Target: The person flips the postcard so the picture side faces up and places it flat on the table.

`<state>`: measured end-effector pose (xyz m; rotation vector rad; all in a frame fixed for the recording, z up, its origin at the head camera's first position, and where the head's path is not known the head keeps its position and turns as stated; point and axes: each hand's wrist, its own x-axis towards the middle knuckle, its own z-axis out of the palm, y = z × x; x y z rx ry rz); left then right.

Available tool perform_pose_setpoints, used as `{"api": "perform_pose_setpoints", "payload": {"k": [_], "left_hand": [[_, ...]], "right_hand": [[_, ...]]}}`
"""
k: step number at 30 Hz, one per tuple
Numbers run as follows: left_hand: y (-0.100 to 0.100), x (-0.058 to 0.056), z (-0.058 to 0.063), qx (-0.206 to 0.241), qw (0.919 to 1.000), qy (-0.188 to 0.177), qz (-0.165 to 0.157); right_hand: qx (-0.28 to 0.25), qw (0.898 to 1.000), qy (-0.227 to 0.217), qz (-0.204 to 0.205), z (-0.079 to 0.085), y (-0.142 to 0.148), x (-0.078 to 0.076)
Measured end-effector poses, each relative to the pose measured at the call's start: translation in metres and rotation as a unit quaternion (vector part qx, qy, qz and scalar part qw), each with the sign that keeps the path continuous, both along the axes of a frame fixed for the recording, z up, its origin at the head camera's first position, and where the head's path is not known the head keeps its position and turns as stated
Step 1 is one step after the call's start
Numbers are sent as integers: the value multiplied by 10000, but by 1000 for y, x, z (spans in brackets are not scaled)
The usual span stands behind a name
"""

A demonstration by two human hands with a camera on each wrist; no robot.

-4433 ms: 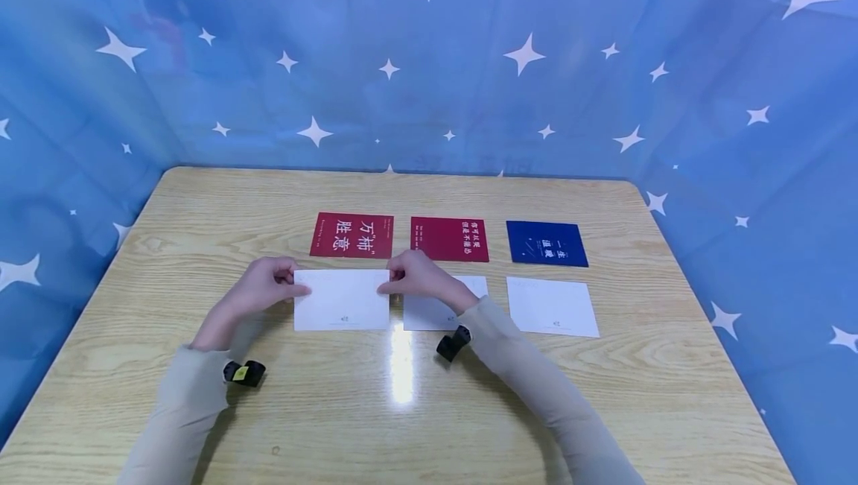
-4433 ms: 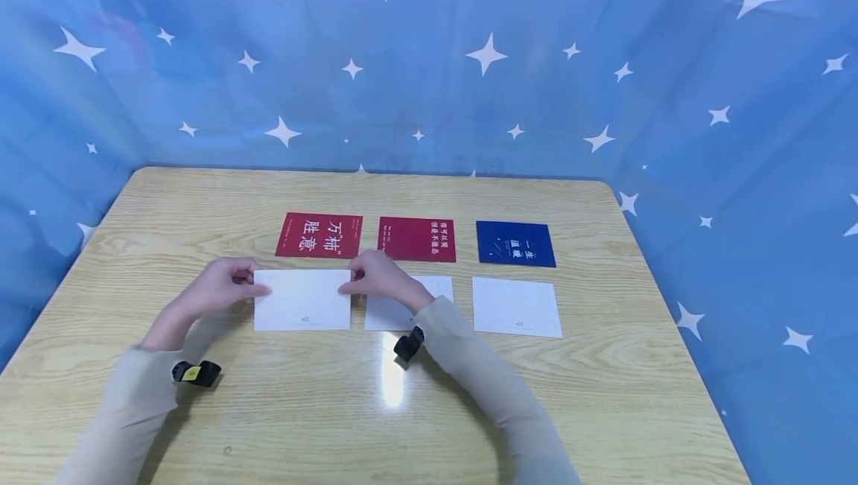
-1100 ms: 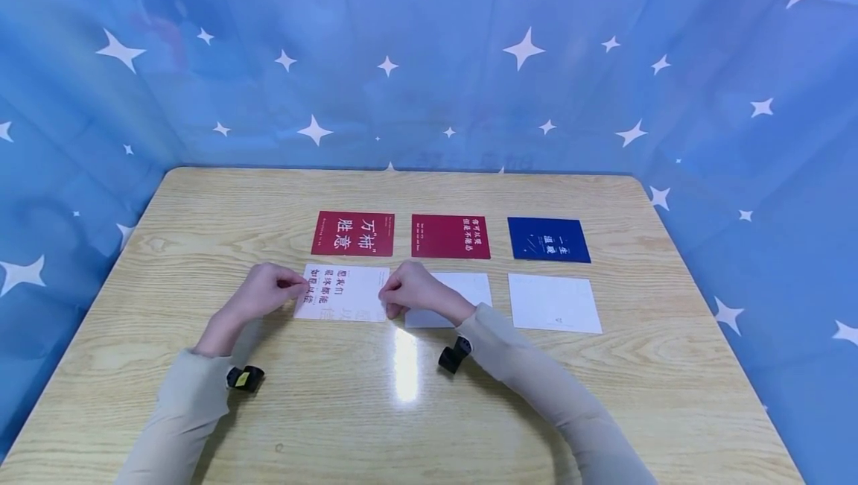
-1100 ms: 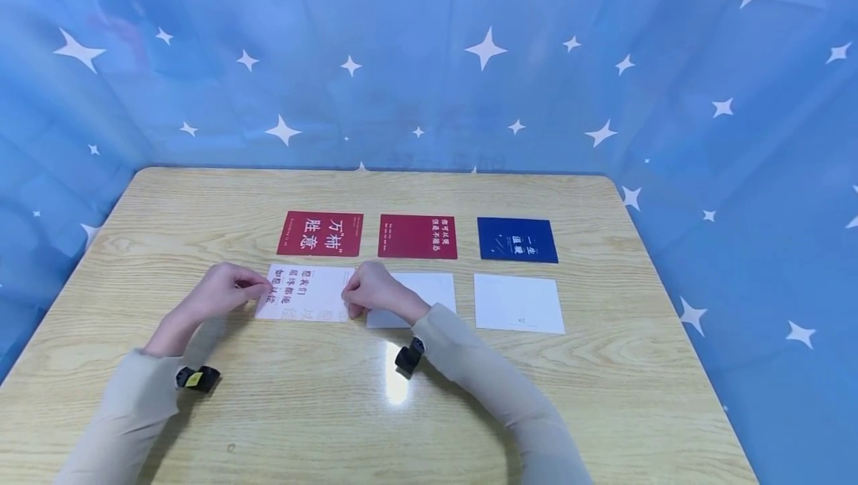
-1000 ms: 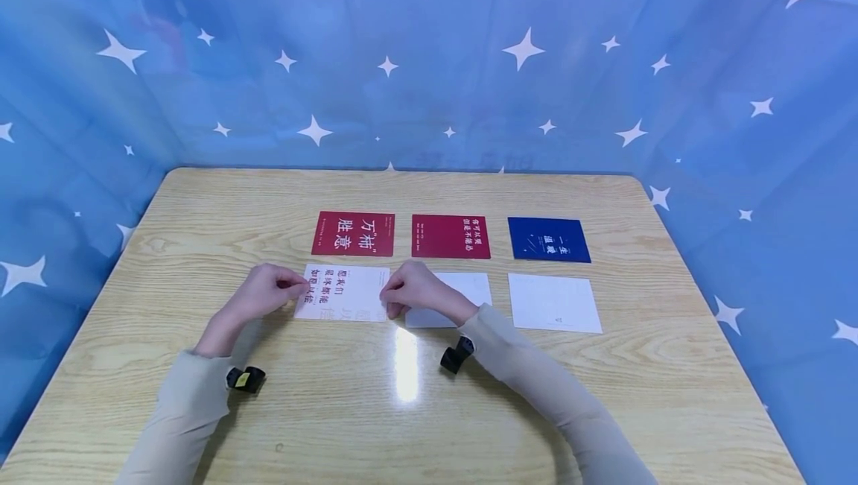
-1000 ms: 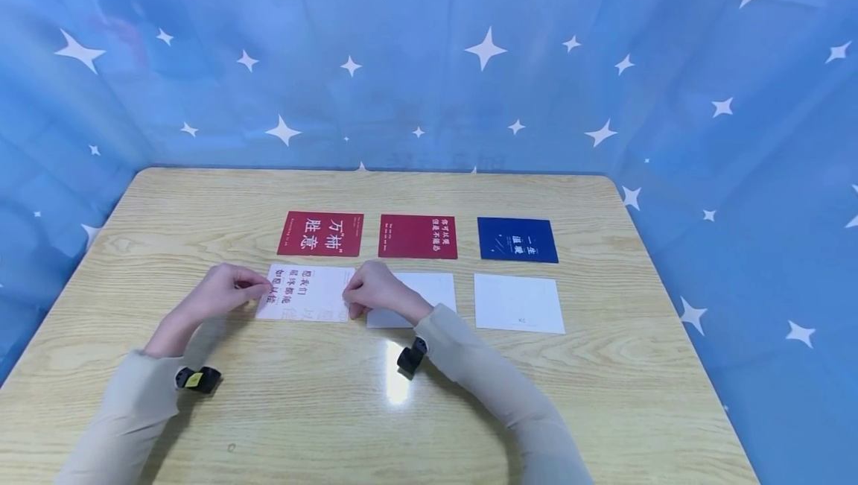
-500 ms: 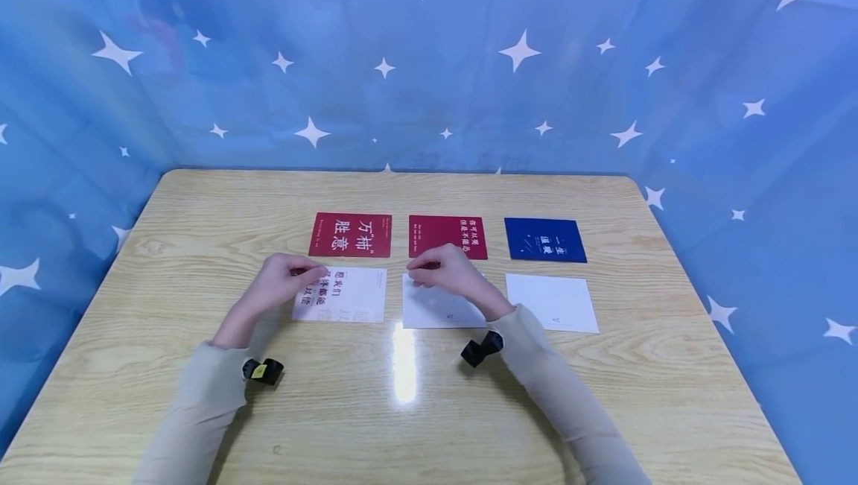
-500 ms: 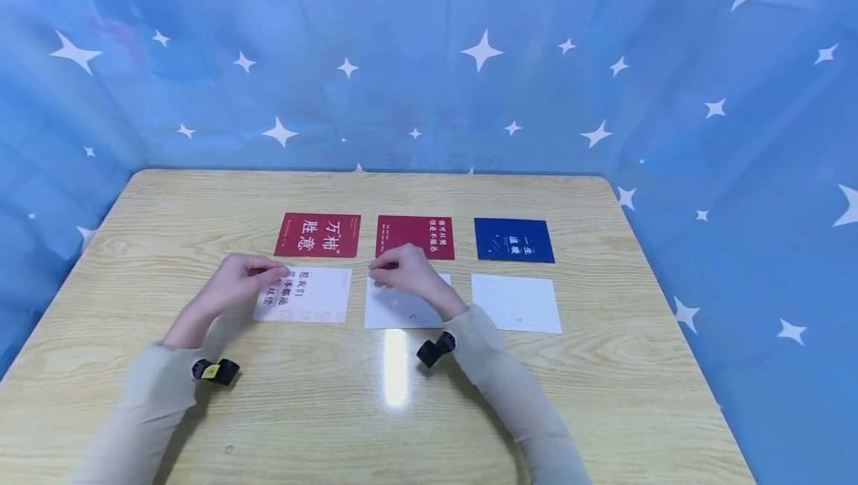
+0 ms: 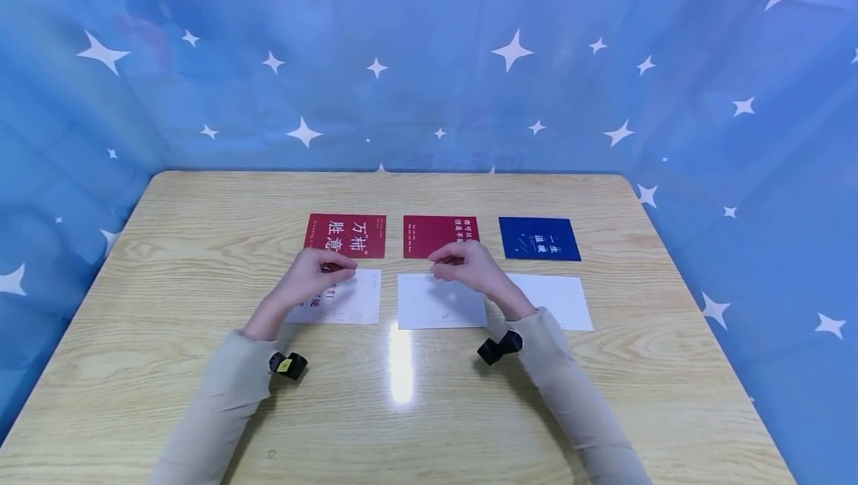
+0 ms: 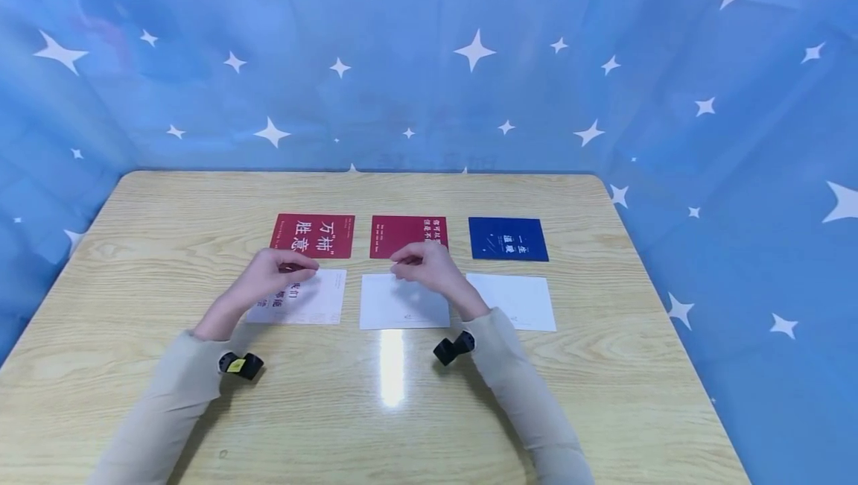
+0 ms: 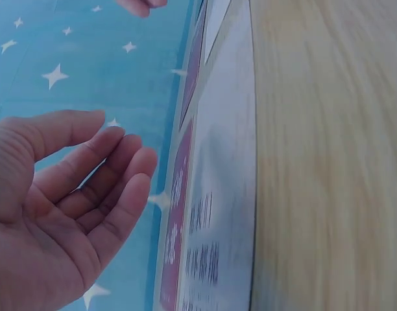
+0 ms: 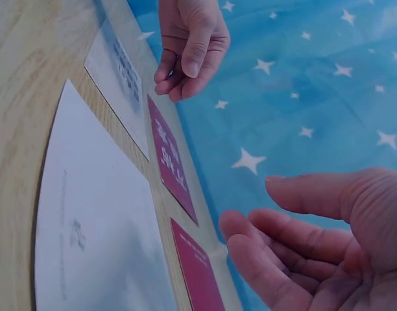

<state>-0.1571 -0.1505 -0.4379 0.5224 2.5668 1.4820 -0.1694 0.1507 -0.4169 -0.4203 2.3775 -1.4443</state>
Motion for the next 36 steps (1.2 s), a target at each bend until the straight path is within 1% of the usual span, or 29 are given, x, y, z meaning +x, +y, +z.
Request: {"api": "perform_pose_setpoints", "payload": {"k": [2, 6, 12, 14, 17, 20, 25, 30, 36], "left_hand": [[7, -1, 0, 40, 9999, 82, -70], [22, -1, 0, 67, 9999, 75, -128], [42, -3, -4, 248, 9988, 125, -413], [48, -3, -6, 337, 9982, 94, -483], [57, -2, -8, 362, 9980, -77, -518], [65, -1, -10, 296, 9979, -185, -536], [75, 1, -12, 69, 9989, -156, -434], [81, -1, -15, -171, 9987, -227, -413], [86, -4, -17, -374, 9983, -174, -410]], "right_hand": [[-57, 10000, -15, -60, 1, 4, 1], [-136, 9998, -44, -167, 2, 10, 2], [-82, 9995, 79, -294, 1, 19, 2], [-22, 9993, 137, -355, -1, 22, 2], [102, 9990, 211, -390, -3, 25, 2], [251, 9985, 185, -448, -5, 28, 2], [490, 9972, 54, -562, -9, 32, 2], [789, 9946, -64, -674, -13, 35, 4], [1089, 9914, -15, -726, -17, 39, 5]]}}
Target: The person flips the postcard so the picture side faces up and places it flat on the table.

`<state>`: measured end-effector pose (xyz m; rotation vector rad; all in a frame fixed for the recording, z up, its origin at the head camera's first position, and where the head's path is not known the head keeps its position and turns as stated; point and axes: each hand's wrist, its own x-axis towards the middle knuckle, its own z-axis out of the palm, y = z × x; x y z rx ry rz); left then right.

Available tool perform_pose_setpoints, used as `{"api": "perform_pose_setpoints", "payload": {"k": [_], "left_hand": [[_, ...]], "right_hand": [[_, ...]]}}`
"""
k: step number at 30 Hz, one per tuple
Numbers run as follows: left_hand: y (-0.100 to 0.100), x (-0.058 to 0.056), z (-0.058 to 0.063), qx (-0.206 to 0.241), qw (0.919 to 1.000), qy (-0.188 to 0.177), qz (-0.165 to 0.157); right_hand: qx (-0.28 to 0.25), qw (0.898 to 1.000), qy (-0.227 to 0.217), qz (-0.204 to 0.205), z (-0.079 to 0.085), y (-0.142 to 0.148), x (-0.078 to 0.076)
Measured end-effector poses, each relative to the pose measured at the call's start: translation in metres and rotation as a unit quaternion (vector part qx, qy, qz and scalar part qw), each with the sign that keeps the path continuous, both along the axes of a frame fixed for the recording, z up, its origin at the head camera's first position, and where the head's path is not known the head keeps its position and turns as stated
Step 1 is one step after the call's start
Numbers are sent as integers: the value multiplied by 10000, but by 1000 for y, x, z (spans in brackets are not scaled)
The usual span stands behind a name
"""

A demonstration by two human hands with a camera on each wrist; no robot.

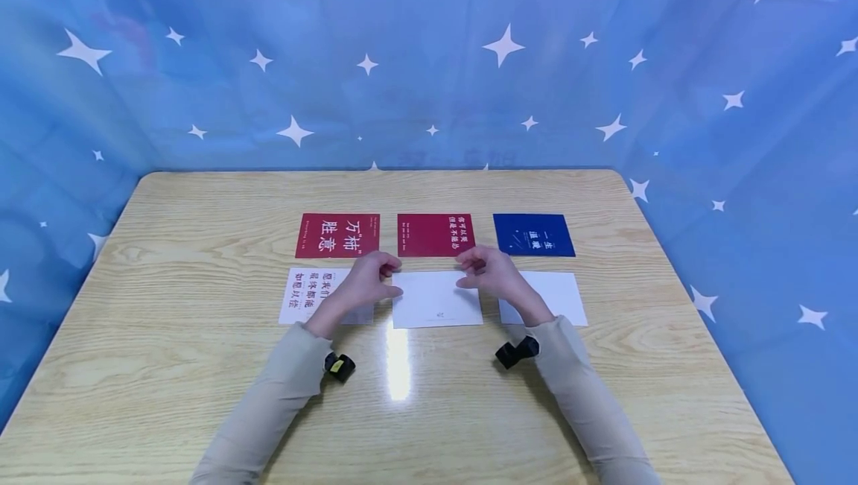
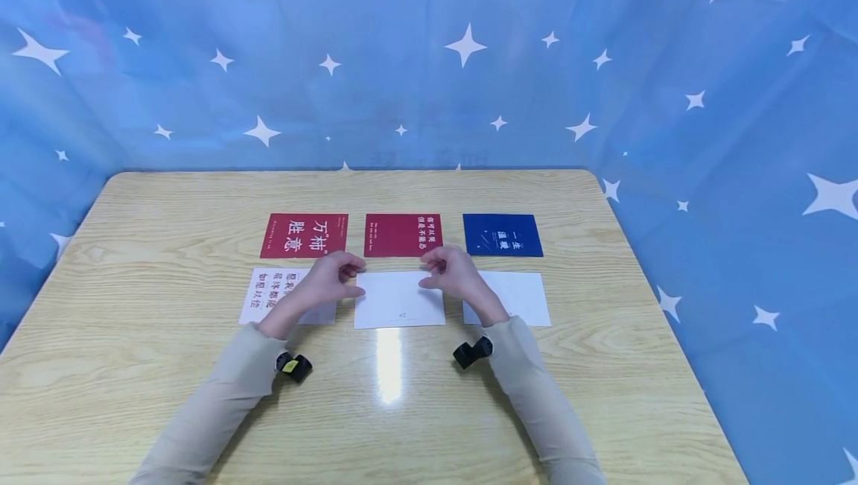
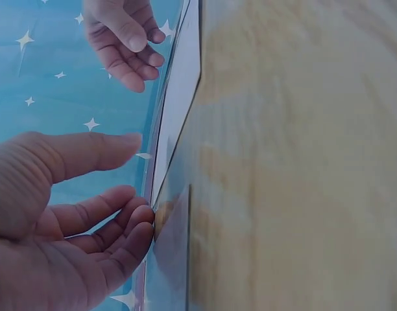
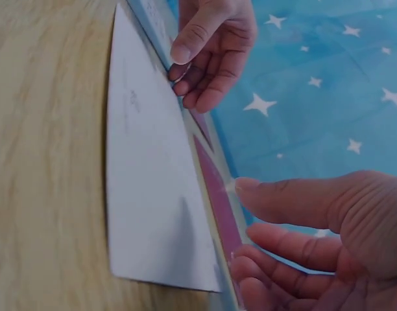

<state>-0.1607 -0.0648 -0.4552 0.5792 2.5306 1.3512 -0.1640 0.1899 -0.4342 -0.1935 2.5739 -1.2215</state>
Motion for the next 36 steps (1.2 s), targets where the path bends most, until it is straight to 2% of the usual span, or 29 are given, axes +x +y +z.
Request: {"api": "perform_pose_setpoints", "payload": {"k": [8, 17, 29, 36], "left_hand": [[6, -1, 2, -307, 9995, 68, 10], [12, -4, 3, -586, 9981, 196, -53], [12, -9, 6, -1036, 9932, 286, -447], [12, -9, 6, -1106, 9927, 197, -434]], "right_hand": [[343, 9989, 259, 205, -6, 2, 2], [643, 9970, 261, 347, -10, 0, -1], [960, 9935, 175, 584, -6, -3, -5], [1253, 9891, 334, 697, -5, -5, -5]]}}
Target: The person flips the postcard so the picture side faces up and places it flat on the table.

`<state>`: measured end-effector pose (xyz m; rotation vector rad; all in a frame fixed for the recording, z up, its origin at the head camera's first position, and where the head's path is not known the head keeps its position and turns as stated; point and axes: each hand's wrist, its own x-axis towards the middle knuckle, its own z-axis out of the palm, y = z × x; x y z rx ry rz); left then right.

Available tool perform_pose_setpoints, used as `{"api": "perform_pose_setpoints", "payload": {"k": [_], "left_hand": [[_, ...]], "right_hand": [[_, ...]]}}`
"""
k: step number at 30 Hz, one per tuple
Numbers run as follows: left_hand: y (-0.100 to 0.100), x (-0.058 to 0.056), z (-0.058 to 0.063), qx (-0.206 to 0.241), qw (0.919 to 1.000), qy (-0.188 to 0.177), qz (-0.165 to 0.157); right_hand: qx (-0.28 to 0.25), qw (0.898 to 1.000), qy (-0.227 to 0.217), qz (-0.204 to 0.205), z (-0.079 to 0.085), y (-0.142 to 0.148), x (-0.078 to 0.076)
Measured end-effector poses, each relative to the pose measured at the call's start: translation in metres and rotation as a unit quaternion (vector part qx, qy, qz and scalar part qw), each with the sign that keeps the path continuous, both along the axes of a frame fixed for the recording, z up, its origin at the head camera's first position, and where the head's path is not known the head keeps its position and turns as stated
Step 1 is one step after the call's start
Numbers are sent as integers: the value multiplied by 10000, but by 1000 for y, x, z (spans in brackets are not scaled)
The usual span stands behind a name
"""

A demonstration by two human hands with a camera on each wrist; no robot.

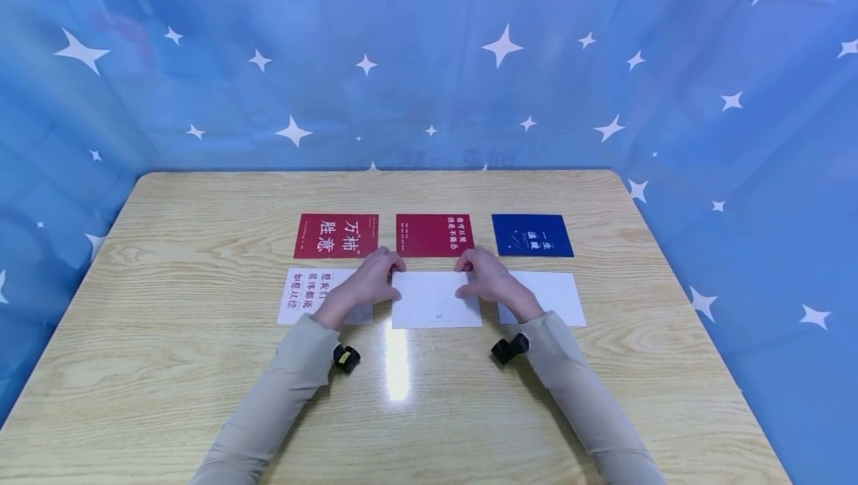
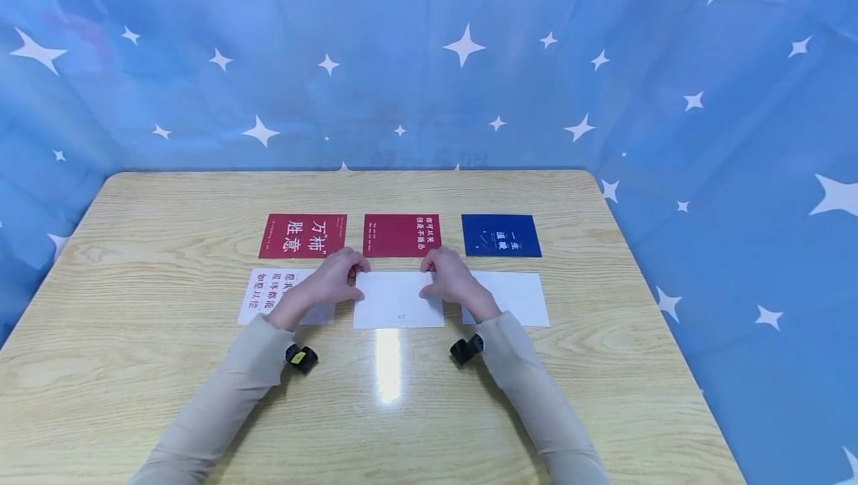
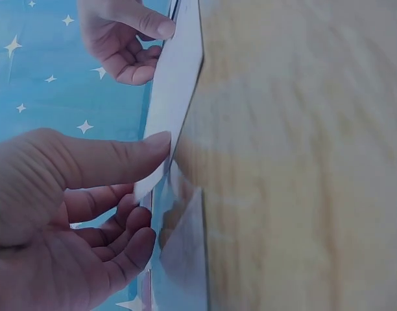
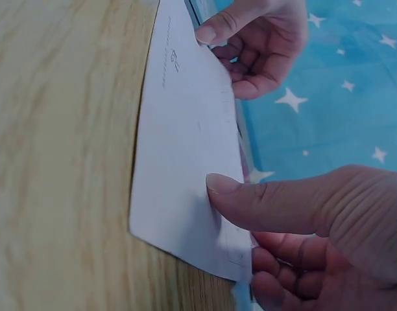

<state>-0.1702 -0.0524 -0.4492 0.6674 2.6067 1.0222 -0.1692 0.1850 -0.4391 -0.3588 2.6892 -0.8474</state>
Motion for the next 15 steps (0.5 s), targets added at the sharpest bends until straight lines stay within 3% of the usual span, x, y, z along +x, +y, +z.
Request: {"api": "perform_pose_setpoints", "payload": {"k": [3, 9, 15], "left_hand": [[0, 1, 0, 31, 10000, 43, -16], [-1, 4, 0, 272, 9996, 88, -77], [-8, 8, 0, 931, 9955, -192, 64]], "right_hand": [[67, 10000, 32, -8, 1, 0, 0], [-253, 9990, -323, -204, 2, 5, 2], [-336, 9989, -226, -257, 2, 16, 6]]}}
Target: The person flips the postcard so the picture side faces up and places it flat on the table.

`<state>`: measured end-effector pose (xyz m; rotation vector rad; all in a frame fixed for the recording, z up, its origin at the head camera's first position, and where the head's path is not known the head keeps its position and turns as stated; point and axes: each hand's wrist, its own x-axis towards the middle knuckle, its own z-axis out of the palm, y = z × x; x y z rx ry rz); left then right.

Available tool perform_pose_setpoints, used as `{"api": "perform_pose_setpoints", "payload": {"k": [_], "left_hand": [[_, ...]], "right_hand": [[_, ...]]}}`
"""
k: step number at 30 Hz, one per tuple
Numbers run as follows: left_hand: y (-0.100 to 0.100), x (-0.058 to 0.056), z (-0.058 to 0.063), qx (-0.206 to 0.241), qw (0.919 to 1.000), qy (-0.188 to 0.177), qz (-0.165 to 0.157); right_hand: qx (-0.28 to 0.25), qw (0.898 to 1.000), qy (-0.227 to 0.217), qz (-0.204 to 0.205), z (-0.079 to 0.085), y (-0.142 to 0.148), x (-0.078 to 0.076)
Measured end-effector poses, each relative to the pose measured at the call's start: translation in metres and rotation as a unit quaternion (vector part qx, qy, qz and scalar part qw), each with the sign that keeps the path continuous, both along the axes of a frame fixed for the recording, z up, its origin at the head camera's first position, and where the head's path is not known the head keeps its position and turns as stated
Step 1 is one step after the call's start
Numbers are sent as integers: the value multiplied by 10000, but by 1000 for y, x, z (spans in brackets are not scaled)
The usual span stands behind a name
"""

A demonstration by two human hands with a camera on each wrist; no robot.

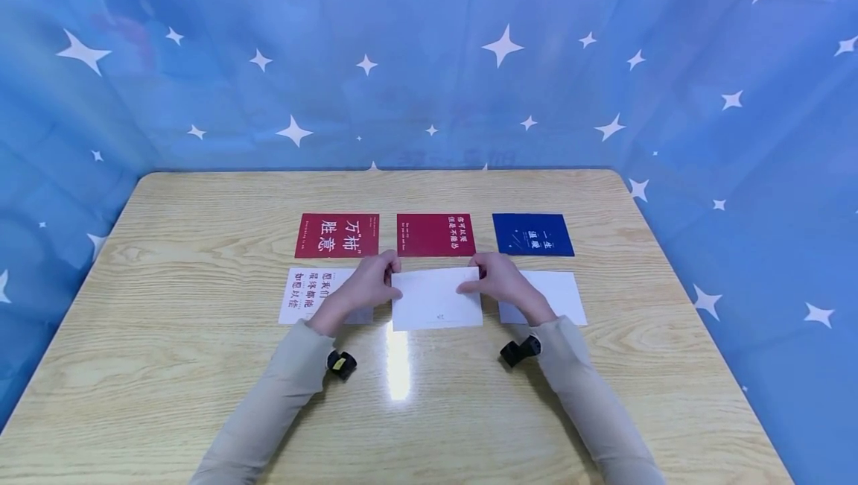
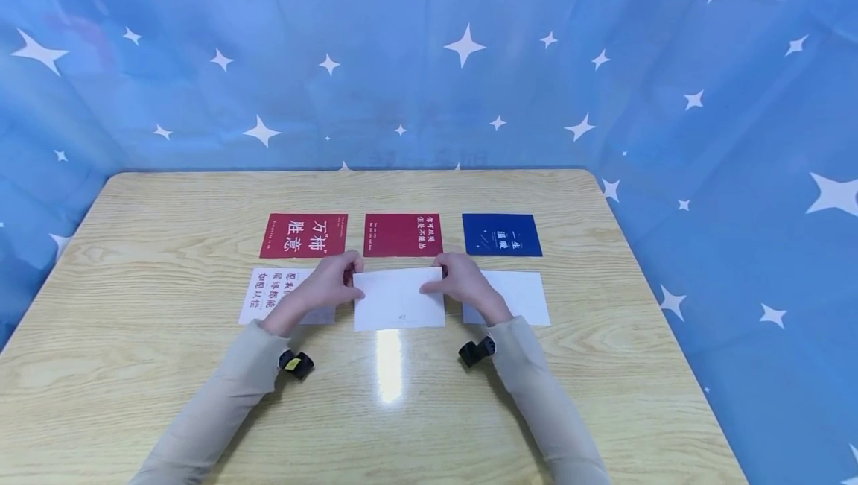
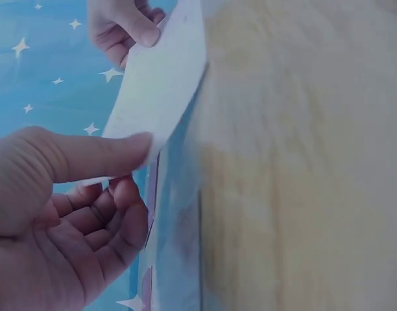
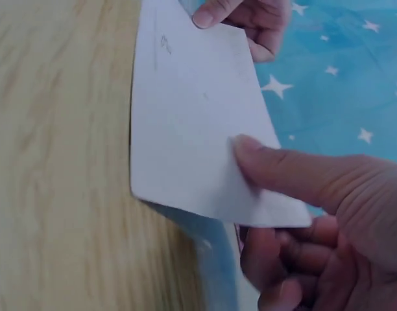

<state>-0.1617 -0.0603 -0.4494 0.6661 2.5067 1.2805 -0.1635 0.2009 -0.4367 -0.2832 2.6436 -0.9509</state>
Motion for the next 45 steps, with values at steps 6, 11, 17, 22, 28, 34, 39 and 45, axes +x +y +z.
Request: {"api": "perform_pose_setpoints", "payload": {"k": [6, 11, 17, 22, 28, 34, 39, 45], "left_hand": [[-6, 2, 4, 441, 9989, -112, 120], [-8, 3, 9, 792, 9967, 28, 187], [-10, 4, 12, 1276, 9915, 69, 240], [-11, 5, 15, 1375, 9899, -27, 332], [-14, 7, 17, 1519, 9878, -134, 323], [-19, 11, 17, 1684, 9854, -251, -12], [-17, 16, 17, 1566, 9872, -301, -11], [-14, 18, 11, 1520, 9876, -383, 64]], "right_hand": [[-944, 9954, 168, 38, 3, 13, 3], [-1516, 9873, 418, 241, 10, 19, 6], [-1530, 9856, 659, 306, 15, 23, 7], [-1500, 9859, 673, 303, 19, 26, 10], [-1579, 9855, 546, 297, 25, 30, 15], [-1896, 9807, 332, 338, 30, 32, 23], [-2059, 9784, 73, 173, 20, 36, 24], [-1952, 9802, 108, 306, 13, 36, 27]]}}
